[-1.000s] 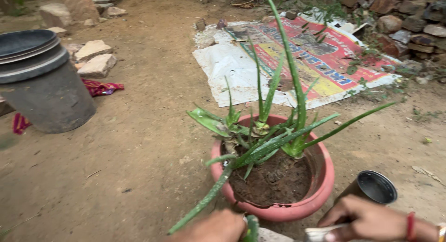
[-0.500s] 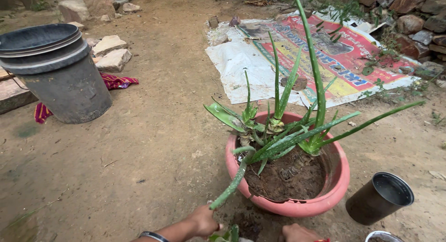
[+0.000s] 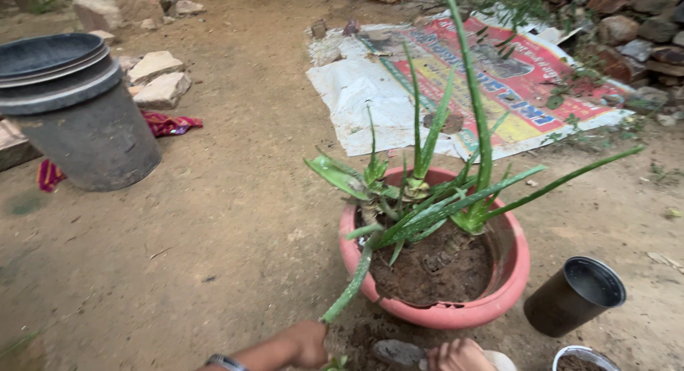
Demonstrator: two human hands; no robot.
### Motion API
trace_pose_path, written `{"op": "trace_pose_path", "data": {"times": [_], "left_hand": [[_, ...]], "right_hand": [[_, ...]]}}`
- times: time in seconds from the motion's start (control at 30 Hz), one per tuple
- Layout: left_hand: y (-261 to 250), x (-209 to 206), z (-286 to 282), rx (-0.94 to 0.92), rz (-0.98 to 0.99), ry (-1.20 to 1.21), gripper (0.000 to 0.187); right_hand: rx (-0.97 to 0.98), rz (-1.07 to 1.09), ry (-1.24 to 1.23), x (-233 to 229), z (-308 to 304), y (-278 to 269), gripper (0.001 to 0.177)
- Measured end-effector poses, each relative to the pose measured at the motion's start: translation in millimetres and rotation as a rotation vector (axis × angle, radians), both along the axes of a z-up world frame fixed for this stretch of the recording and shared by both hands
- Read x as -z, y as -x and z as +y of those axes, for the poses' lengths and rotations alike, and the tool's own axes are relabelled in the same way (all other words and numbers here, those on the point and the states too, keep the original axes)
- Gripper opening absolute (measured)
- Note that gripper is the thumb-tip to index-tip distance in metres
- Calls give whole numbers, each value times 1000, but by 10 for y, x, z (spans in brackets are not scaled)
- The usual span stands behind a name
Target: The person uses a trowel to loosen and move soil in a pink pot containing an aloe plant, adds more soil from a small cup, and firms the soil around the base of the plant by hand.
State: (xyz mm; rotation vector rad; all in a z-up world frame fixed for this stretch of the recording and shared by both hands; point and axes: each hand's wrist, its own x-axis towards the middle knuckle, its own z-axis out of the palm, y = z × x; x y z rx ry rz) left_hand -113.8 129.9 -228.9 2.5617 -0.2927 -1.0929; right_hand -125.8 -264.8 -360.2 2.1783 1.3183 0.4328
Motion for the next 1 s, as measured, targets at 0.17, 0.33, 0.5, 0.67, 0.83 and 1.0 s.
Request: {"op": "trace_pose_path", "data": {"times": [0.17, 0.33, 0.5, 0.67, 0.83, 1.0], "left_hand": [[164, -195, -313, 571, -296, -85, 27], [328, -453, -800, 651, -950, 423, 36], [349, -1004, -897, 642, -1074, 515, 37], [383, -1420, -1287, 530, -1292, 568, 60], [167, -1374, -1393, 310, -788, 426, 35], [-404, -1043, -1582, 42, -772, 370, 28]], "right_hand": [[576, 348, 323, -393, -754, 148, 38], [989, 703, 475, -1814, -1522, 396, 44], [1329, 624, 276, -3007, -1107, 557, 41], [1299, 601, 33, -3531, -1202, 520, 39], [1231, 697, -57, -3679, -1842, 43, 30], [1413, 461, -55, -3890, -1158, 14, 31]]}}
